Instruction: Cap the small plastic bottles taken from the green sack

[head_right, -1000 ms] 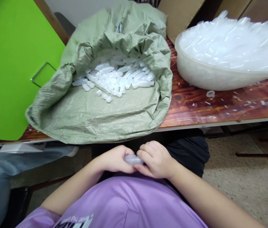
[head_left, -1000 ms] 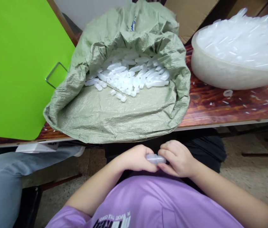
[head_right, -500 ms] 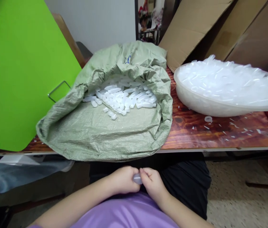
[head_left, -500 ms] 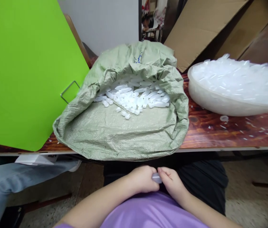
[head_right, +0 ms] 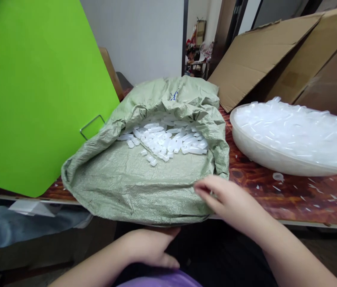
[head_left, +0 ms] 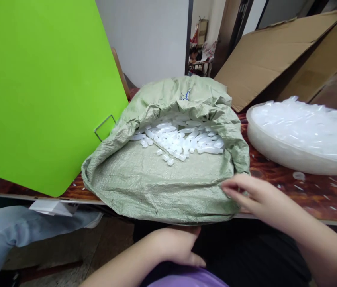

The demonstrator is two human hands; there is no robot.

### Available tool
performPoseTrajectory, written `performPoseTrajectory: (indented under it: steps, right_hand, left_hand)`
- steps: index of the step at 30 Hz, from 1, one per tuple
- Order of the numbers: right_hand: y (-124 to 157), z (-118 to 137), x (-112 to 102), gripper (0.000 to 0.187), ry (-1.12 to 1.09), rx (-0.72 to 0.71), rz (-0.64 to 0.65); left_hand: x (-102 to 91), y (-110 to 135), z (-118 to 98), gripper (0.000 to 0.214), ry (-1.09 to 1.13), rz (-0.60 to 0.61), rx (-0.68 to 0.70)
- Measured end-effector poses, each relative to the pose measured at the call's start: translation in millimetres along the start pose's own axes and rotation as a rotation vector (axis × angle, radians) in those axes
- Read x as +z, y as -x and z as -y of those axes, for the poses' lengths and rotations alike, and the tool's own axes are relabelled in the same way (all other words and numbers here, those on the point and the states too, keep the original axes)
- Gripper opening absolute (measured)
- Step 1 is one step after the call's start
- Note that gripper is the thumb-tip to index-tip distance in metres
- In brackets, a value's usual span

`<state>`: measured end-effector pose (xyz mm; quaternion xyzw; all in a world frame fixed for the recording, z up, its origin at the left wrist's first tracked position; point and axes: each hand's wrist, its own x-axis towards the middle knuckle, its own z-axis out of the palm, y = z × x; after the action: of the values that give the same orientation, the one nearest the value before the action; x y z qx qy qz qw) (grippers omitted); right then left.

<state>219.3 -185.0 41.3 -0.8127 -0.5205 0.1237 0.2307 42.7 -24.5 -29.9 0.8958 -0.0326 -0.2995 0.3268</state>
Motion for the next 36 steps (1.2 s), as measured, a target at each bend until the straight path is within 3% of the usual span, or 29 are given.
performPoseTrajectory:
  steps: [2, 5, 7, 9, 11, 13, 17, 20, 25, 29, 36]
  right_hand:
    - [-46, -4, 0, 0.023, 0.282, 0.014, -0.134]
    - [-105, -9, 7, 0.028, 0.542, 0.006, -0.048]
    - [-129, -11, 12, 0.03, 0.603, -0.007, 0.02]
    - [-141, -13, 16, 0.03, 0.605, 0.001, 0.037]
    - [-144, -15, 19, 0.03, 0.586, 0.027, 0.025]
    - [-143, -17, 21, 0.029, 0.563, 0.061, 0.015]
    - [-132, -21, 24, 0.024, 0.494, 0.067, 0.003]
    - [-121, -24, 28, 0.023, 0.417, 0.014, -0.035]
    - [-112, -34, 31, 0.025, 0.242, -0.082, -0.099]
    - [-112, -40, 29, 0.019, 0.035, -0.178, -0.093]
    - [-116, -38, 28, 0.018, -0.085, -0.192, -0.028]
  left_hand:
    - [-19.2, 23, -12, 0.075, -0.02, 0.134, 0.083]
    - [-53.7, 57, -31, 0.049, 0.047, 0.166, 0.199]
    - [-79.3, 70, -40, 0.044, 0.1, 0.04, 0.19]
    - [-108.1, 70, -43, 0.038, 0.006, -0.204, 0.06]
    - [-141.2, 55, -38, 0.036, -0.172, -0.452, -0.158]
    - [-177.9, 30, -26, 0.036, -0.408, -0.567, -0.381]
    - [-248.2, -24, 6, 0.047, -0.56, -0.557, -0.576]
    - [-284.2, -54, 27, 0.063, -0.592, -0.524, -0.636]
    - [-310.6, -88, 56, 0.092, -0.608, -0.431, -0.677]
    - [-321.0, -106, 74, 0.091, -0.648, -0.392, -0.655]
    - [-337.6, -114, 90, 0.087, -0.751, -0.394, -0.573]
